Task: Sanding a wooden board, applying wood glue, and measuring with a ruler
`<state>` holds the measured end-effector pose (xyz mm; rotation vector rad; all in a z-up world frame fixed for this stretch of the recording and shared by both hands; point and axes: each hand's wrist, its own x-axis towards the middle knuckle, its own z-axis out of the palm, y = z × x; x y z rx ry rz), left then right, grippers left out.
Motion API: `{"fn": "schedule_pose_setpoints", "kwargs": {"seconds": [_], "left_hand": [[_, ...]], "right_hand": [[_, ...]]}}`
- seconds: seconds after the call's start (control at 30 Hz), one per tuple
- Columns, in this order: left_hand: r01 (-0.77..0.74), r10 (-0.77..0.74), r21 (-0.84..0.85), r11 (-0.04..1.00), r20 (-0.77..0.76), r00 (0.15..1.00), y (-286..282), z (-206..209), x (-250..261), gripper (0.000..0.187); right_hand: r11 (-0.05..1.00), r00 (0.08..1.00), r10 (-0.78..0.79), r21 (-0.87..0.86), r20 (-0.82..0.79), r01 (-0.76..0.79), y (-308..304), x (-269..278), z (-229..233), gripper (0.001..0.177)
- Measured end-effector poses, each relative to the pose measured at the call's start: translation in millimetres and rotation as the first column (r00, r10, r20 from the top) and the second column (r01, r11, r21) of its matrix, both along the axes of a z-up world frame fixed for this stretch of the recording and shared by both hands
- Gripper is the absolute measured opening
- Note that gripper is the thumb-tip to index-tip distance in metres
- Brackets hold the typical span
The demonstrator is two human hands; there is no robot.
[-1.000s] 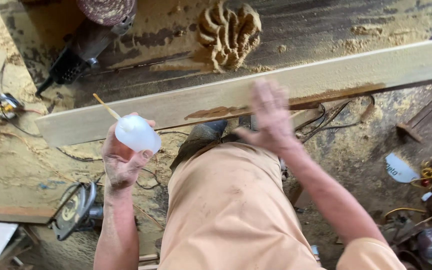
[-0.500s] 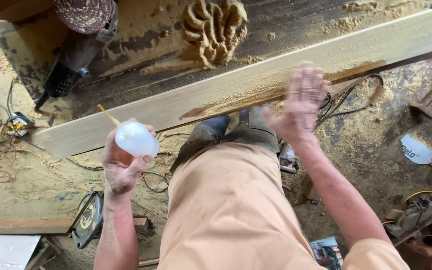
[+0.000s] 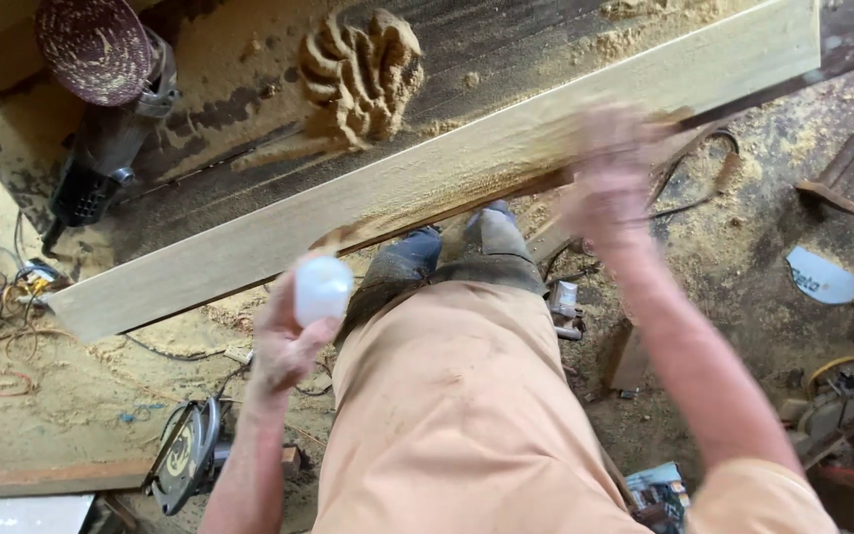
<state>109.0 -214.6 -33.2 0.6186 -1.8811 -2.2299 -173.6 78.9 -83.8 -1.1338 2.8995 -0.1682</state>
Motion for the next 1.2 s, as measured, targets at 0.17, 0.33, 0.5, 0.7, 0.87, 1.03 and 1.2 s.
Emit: {"fn": "schedule_pose_setpoints", "kwargs": {"seconds": [0.17,0.33,0.5,0.7,0.87,1.03,1.2], "left_hand": [[0.306,-0.135,-0.334,0.891,0.449,0.883,49.9,-4.4,-32.4,0.076],[0.308,-0.1,-0.365,0.879,0.489,0.867,100.4,1.0,-63.3,0.069],[0.207,0.075,-0.574,0.792,0.428,0.9,132.5,0.4,-69.9,0.059],[0.108,0.193,-0.609,0.786,0.407,0.893,147.5,2.3,-61.9,0.06],[0.059,0.322,-0.622,0.781,0.481,0.816,149.9,12.5,-52.6,0.063],[0.027,0.337,-0.643,0.765,0.436,0.834,144.7,1.5,-27.9,0.063],[0.003,0.41,-0.714,0.7,0.406,0.817,136.1,4.3,-11.4,0.063]], "right_hand": [[0.82,0.782,-0.568,0.263,0.256,0.509,90.9,-92.5,22.7,0.093],[0.96,0.95,-0.265,-0.048,0.165,0.276,134.3,-115.6,-15.2,0.104],[0.978,0.987,-0.13,-0.155,0.09,0.143,135.1,-129.1,-15.1,0.103],[0.977,0.983,-0.1,-0.171,0.151,0.126,143.7,-132.6,-19.4,0.104],[0.957,0.996,-0.026,-0.285,0.087,0.049,142.2,-135.0,-22.5,0.094],[0.952,0.995,-0.025,-0.301,0.097,0.053,142.5,-134.6,-22.9,0.093],[0.938,0.998,-0.007,-0.344,0.061,0.027,146.6,-135.8,-30.9,0.089]]}}
